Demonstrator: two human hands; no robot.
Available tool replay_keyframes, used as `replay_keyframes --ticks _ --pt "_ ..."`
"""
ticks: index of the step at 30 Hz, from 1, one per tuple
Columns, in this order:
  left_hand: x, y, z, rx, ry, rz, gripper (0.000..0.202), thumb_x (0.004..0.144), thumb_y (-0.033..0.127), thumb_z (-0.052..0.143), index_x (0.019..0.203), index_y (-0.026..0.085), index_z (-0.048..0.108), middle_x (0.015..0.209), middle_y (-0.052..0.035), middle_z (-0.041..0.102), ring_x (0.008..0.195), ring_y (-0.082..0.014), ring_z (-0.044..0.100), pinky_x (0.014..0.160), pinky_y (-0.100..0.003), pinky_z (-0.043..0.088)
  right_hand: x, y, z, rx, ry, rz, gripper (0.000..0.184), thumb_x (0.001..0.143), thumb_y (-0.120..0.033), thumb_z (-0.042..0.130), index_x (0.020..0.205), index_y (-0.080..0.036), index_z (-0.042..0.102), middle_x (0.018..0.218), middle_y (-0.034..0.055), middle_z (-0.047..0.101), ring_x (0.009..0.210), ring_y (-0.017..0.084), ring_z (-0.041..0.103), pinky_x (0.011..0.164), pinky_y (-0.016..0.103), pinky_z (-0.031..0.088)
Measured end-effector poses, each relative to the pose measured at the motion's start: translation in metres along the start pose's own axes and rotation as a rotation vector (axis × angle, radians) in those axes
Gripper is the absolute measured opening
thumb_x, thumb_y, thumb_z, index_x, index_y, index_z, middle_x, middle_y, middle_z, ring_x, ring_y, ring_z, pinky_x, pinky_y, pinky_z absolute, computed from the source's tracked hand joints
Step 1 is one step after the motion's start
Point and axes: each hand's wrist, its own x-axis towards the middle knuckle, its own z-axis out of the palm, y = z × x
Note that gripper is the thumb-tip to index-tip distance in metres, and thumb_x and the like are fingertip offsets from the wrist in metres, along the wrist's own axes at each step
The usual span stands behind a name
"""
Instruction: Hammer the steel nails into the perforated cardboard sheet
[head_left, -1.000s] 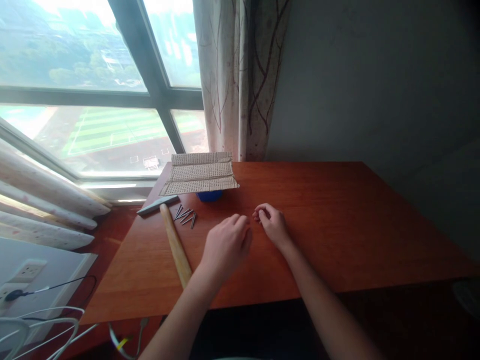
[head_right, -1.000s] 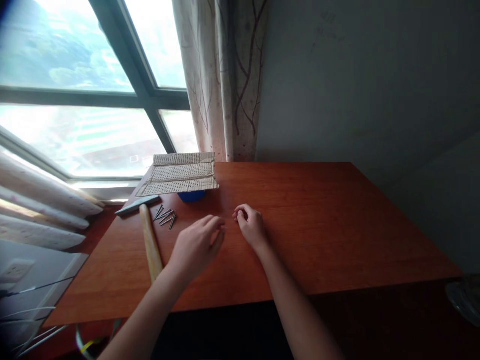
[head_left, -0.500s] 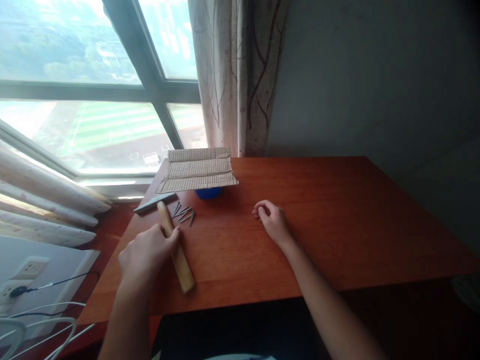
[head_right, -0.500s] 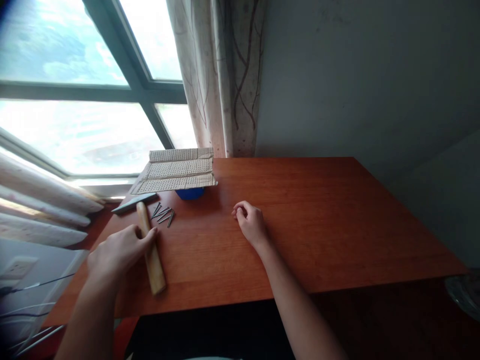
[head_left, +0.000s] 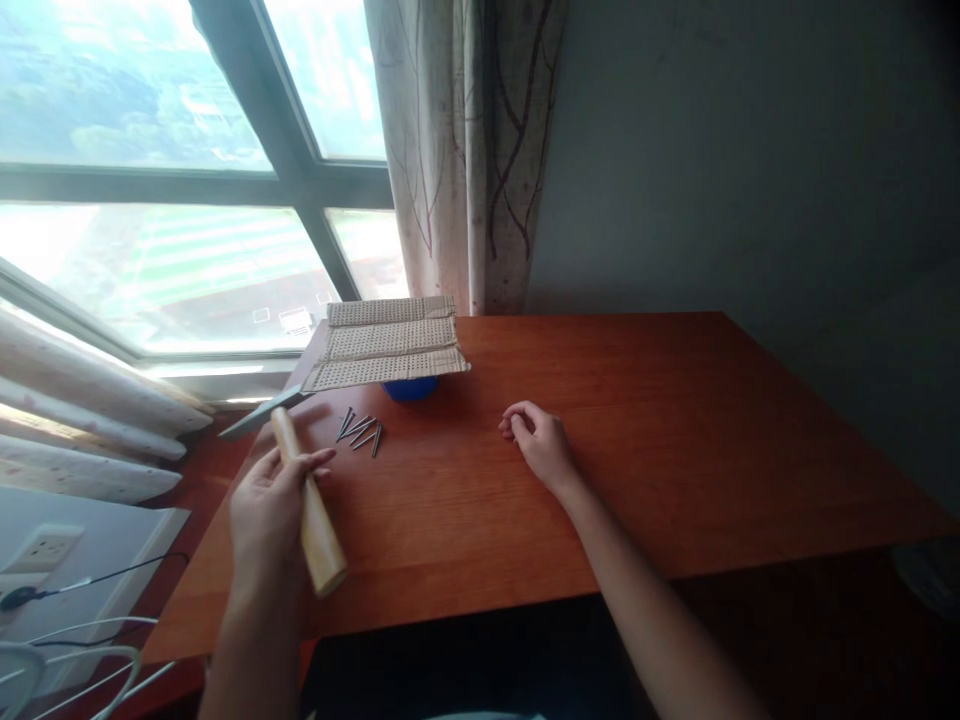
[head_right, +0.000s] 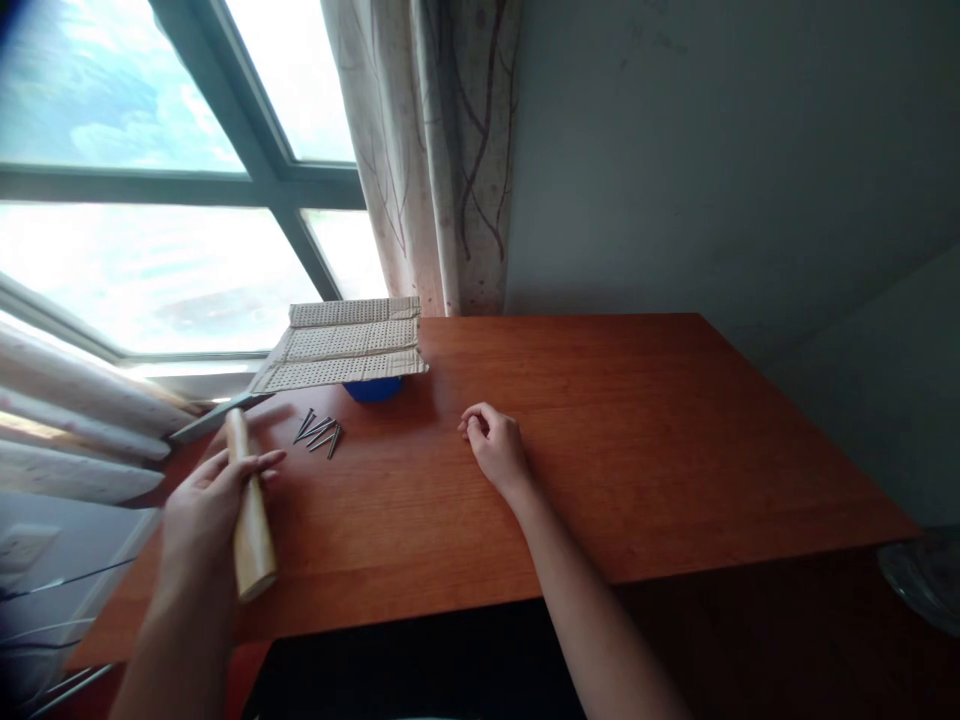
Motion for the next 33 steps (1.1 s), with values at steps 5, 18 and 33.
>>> replay_keyframes --ticks 5,18,33 --pt "-0.048 0.001 0.033 -0.230 0.186 0.226 0.067 0.068 0.012 0.061 0.134 0.020 0.048 0.102 -0.0035 0.061 0.075 -0.0113 0.062 0.060 -0.019 0.048 0.001 -0.002 -0.001 -0.002 0.000 0.002 0.016 0.091 -0.028 0.049 0.087 -0.021 0.063 0.079 0.0037 0.072 0.071 0.019 0.070 0.066 0.030 0.055" --pt "-0.144 -0.003 0.089 0.001 -0.487 0.560 0.066 0.092 0.016 0.051 0.154 0.028 0.030 0.122 -0.0098 0.060 0.103 -0.0190 0.063 0.083 -0.030 0.055 -0.019 -0.057 -0.001 0.178 -0.087 -0.083 0.032 0.098 -0.046 0.044 0.098 -0.021 0.064 0.084 0.0027 0.070 0.070 0.015 0.065 0.065 0.026 0.051" --pt "-0.147 0.018 0.127 0.495 -1.054 0.934 0.044 0.098 0.036 0.045 0.140 0.022 0.044 0.129 -0.0114 0.059 0.112 -0.0261 0.061 0.090 -0.039 0.054 0.031 -0.026 -0.089 -0.402 0.254 0.058 0.024 0.082 -0.039 0.056 0.067 -0.021 0.059 0.063 0.0038 0.070 0.055 0.017 0.062 0.055 0.026 0.043"
